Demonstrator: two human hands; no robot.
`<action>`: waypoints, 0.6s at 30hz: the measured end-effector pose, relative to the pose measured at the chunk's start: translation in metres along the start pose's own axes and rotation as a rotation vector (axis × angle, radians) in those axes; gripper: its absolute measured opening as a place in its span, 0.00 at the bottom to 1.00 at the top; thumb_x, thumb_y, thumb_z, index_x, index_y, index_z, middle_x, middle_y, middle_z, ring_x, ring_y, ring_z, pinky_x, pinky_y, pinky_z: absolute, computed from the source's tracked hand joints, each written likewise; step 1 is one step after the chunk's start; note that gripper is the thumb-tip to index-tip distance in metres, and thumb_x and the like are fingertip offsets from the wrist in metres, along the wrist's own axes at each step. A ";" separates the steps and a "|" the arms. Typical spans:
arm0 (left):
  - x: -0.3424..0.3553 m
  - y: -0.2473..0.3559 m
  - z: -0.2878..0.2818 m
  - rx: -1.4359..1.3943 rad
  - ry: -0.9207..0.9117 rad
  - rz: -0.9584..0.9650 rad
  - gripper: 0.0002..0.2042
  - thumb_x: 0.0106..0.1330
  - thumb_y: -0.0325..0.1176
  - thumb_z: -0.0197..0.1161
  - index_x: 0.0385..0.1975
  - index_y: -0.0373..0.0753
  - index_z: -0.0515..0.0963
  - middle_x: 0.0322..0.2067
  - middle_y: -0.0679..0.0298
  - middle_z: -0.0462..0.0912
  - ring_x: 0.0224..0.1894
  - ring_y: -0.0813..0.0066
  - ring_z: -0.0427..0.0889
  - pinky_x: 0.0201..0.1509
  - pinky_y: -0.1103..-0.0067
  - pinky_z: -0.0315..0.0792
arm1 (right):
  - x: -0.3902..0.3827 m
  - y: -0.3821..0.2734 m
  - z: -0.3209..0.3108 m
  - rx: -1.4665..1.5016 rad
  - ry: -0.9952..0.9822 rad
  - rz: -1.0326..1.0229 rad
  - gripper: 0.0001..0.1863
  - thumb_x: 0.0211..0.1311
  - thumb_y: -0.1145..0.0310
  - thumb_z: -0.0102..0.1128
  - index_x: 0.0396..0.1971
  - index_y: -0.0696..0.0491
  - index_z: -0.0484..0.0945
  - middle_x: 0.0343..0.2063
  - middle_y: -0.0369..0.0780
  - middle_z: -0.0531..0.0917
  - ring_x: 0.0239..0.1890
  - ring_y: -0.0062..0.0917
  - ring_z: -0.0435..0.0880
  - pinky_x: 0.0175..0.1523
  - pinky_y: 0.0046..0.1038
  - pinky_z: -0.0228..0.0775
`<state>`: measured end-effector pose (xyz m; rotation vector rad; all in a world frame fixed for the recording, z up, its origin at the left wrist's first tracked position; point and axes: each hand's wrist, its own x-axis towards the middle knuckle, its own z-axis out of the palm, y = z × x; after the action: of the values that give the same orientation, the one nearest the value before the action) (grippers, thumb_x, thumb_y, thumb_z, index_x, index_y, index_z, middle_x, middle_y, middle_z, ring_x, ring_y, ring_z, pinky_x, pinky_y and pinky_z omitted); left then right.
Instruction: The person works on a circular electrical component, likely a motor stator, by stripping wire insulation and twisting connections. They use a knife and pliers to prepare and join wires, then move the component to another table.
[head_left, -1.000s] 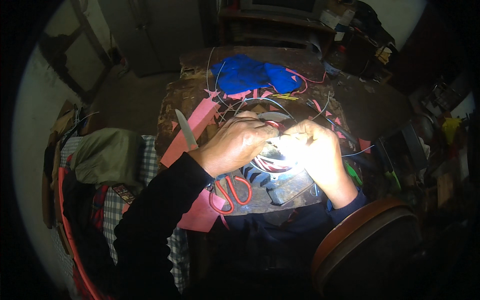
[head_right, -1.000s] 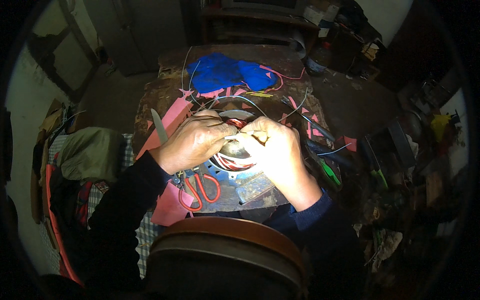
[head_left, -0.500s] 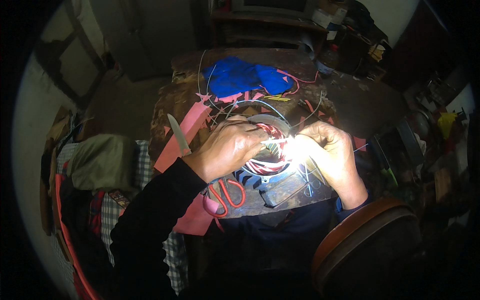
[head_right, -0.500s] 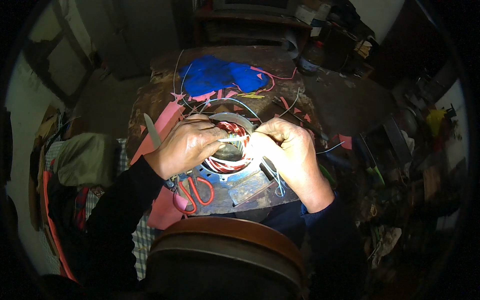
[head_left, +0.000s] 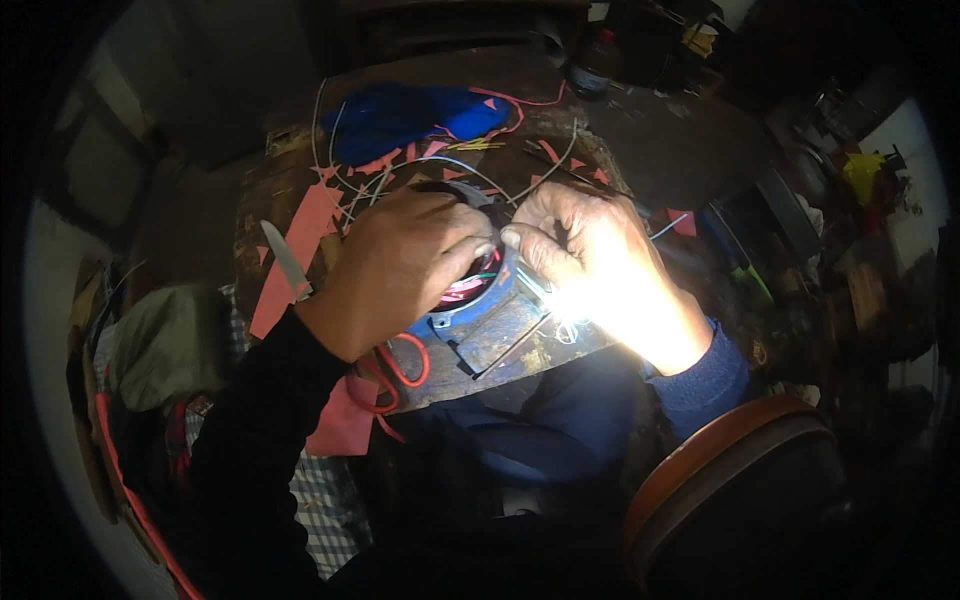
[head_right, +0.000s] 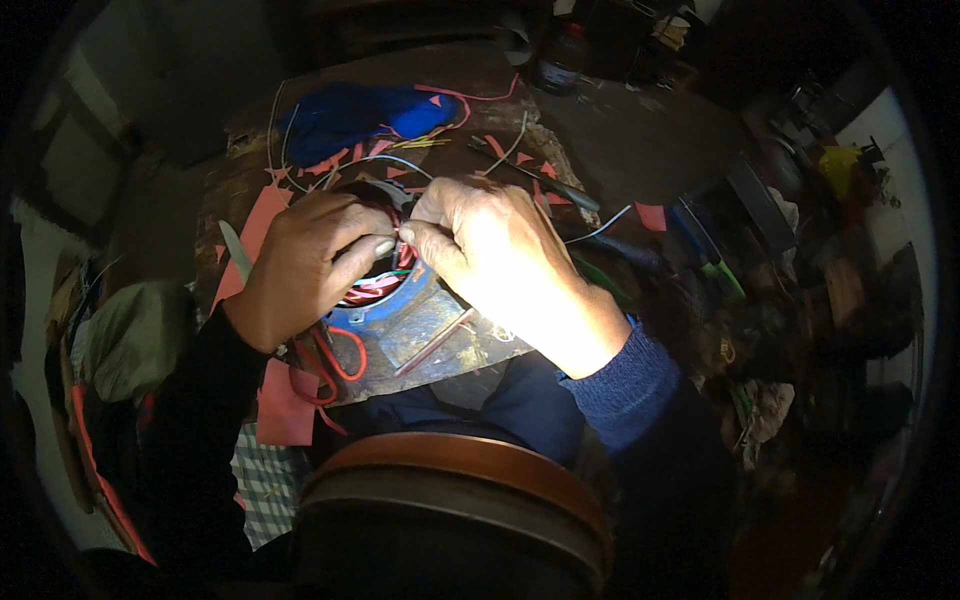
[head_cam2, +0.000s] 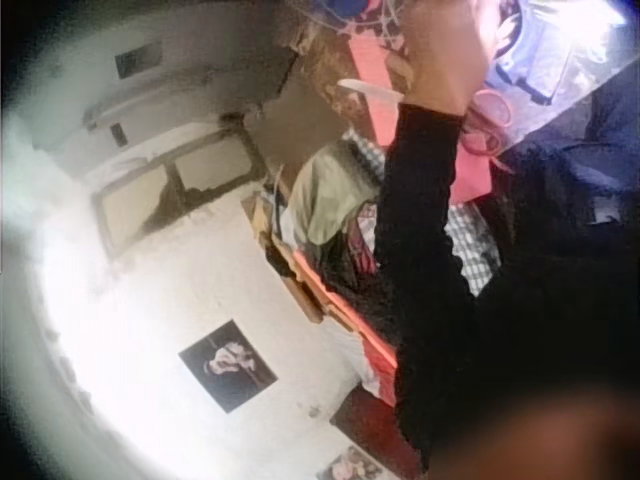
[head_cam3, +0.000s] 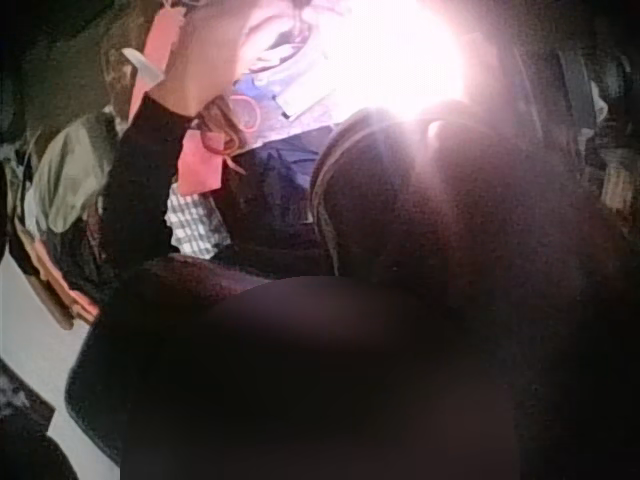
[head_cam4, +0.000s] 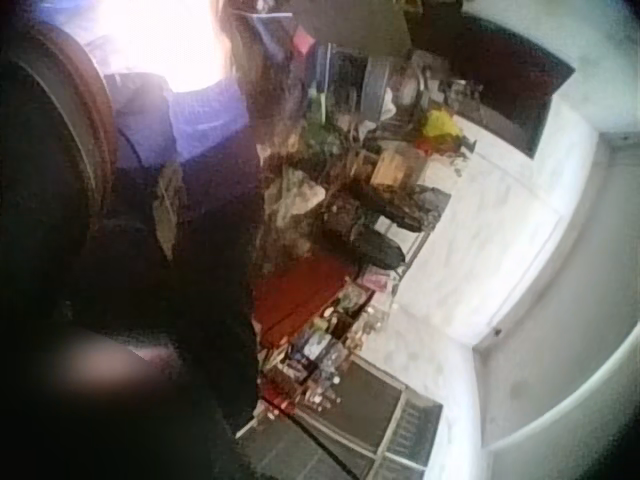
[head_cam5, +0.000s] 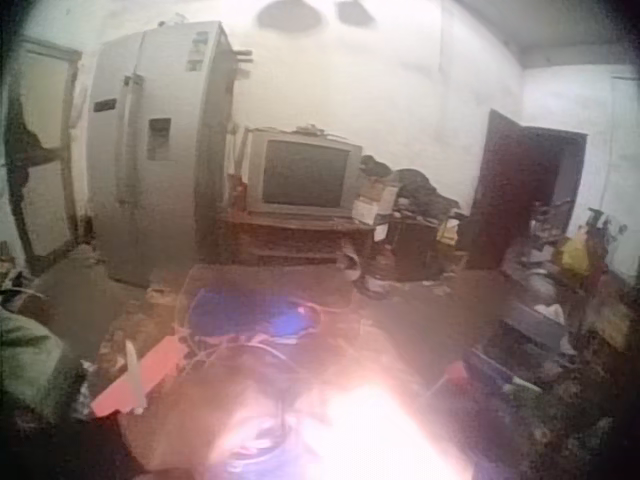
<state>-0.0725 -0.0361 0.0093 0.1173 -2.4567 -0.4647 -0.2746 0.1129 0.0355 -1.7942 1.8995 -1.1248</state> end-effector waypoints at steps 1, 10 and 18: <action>0.000 0.000 0.001 -0.031 0.001 -0.024 0.07 0.71 0.29 0.73 0.43 0.34 0.88 0.40 0.53 0.90 0.44 0.51 0.89 0.51 0.62 0.81 | -0.003 0.006 -0.004 -0.012 0.049 -0.020 0.09 0.75 0.67 0.72 0.40 0.59 0.89 0.28 0.42 0.89 0.31 0.25 0.88 0.39 0.29 0.79; -0.007 0.007 -0.010 -0.168 -0.069 -0.284 0.07 0.73 0.24 0.70 0.48 0.32 0.89 0.41 0.54 0.92 0.42 0.63 0.91 0.49 0.71 0.83 | -0.081 0.089 -0.048 0.049 0.219 0.375 0.09 0.72 0.73 0.73 0.47 0.60 0.88 0.31 0.39 0.89 0.32 0.17 0.84 0.40 0.26 0.77; -0.014 0.014 -0.017 -0.316 -0.075 -0.406 0.08 0.75 0.20 0.68 0.50 0.31 0.88 0.42 0.55 0.92 0.44 0.67 0.92 0.51 0.71 0.84 | -0.136 0.125 -0.036 -0.245 0.152 0.327 0.10 0.67 0.78 0.74 0.46 0.59 0.91 0.37 0.46 0.90 0.34 0.33 0.89 0.43 0.33 0.83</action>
<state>-0.0508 -0.0258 0.0189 0.4776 -2.3962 -1.0415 -0.3638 0.2417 -0.0686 -1.4650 2.4040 -0.9698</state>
